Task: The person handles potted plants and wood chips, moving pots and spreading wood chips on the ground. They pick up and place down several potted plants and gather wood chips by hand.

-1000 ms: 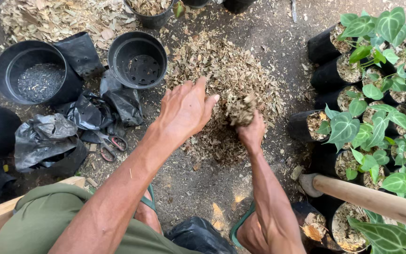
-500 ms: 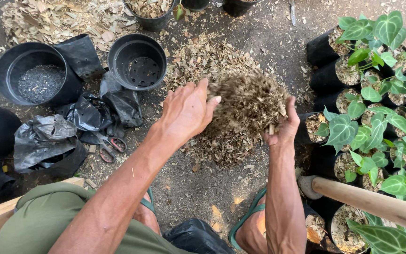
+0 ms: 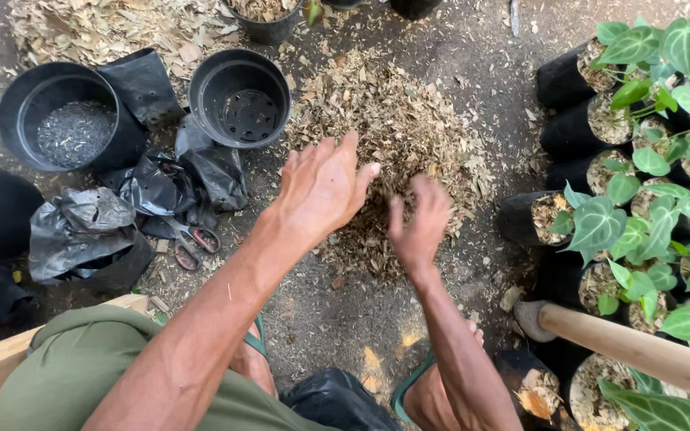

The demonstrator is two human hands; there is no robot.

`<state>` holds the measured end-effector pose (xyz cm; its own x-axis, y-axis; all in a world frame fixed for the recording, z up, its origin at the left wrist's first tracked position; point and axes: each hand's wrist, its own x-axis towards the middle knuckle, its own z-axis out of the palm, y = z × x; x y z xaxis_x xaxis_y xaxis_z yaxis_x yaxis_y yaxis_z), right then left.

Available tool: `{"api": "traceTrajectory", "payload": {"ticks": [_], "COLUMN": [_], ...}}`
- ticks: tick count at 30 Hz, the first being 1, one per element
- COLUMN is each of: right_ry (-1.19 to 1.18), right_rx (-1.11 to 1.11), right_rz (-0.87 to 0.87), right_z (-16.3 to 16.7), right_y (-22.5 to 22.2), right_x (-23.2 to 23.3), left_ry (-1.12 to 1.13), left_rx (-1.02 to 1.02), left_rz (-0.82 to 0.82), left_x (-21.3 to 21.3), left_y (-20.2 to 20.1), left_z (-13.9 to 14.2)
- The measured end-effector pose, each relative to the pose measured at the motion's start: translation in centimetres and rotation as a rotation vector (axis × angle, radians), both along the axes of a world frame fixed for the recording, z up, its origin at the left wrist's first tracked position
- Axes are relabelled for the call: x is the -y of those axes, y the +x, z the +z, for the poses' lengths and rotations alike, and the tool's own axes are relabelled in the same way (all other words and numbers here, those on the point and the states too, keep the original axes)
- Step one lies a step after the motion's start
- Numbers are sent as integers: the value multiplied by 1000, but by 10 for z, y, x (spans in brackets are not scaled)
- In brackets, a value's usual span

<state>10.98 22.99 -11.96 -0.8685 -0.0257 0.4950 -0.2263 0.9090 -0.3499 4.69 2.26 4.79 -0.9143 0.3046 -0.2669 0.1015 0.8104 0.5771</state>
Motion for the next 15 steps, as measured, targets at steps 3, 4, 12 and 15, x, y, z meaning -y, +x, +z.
{"api": "traceTrajectory", "payload": {"ticks": [3, 4, 12, 15], "right_ry": [-57, 63, 317, 143], "right_rx": [376, 506, 761, 827], "right_rz": [366, 521, 730, 523], "right_z": [-33, -41, -92, -108], "right_y": [58, 84, 118, 79], "right_x": [41, 55, 29, -19], "left_ry": [13, 8, -22, 20], "left_rx": [-74, -58, 2, -179], "left_rz": [4, 4, -17, -38], "left_x": [-1, -2, 4, 6], "left_y": [0, 0, -2, -2], "left_z": [1, 2, 3, 2]}}
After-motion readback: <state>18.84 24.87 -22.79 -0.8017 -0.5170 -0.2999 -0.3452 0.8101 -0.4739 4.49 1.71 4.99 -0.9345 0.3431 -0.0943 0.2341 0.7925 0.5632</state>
